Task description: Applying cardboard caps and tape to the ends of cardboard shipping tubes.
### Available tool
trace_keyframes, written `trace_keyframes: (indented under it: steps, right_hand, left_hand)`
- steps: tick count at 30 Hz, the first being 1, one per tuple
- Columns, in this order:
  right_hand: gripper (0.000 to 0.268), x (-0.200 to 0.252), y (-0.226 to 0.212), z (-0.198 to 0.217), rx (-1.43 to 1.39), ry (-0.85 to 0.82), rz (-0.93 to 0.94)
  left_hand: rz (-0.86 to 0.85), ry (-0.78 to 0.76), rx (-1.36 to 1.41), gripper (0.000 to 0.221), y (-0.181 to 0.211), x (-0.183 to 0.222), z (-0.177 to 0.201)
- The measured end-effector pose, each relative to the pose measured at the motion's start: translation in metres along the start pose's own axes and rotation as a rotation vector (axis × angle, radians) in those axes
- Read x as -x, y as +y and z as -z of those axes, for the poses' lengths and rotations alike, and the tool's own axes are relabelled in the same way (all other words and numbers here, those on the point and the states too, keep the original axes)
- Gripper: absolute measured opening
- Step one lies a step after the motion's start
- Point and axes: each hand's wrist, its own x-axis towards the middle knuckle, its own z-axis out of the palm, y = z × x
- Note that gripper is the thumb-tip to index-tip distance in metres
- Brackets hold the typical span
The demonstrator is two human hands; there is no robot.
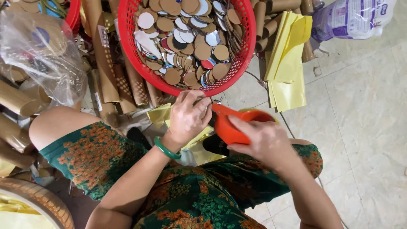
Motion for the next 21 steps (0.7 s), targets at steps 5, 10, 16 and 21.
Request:
trace_keyframes:
  steps: [5,10,16,21]
  right_hand:
    - [0.072,-0.013,0.011,-0.018,0.043,-0.045,-0.013]
    - [0.064,-0.023,0.038,-0.027,0.01,0.077,0.154]
    - [0.059,-0.043,0.046,-0.022,-0.125,0.149,0.236]
    - [0.065,-0.056,0.044,-0.017,-0.156,0.151,0.185]
  left_hand:
    - [0.019,0.101,0.218,0.043,-0.008,0.01,-0.004]
    - [0.289,0.239,0.489,0.077,-0.031,0.049,-0.031]
    - [0.319,0.015,0.481,0.076,-0.033,0.064,-0.033]
    - [0.391,0.003,0.583,0.075,-0.046,0.068,-0.031]
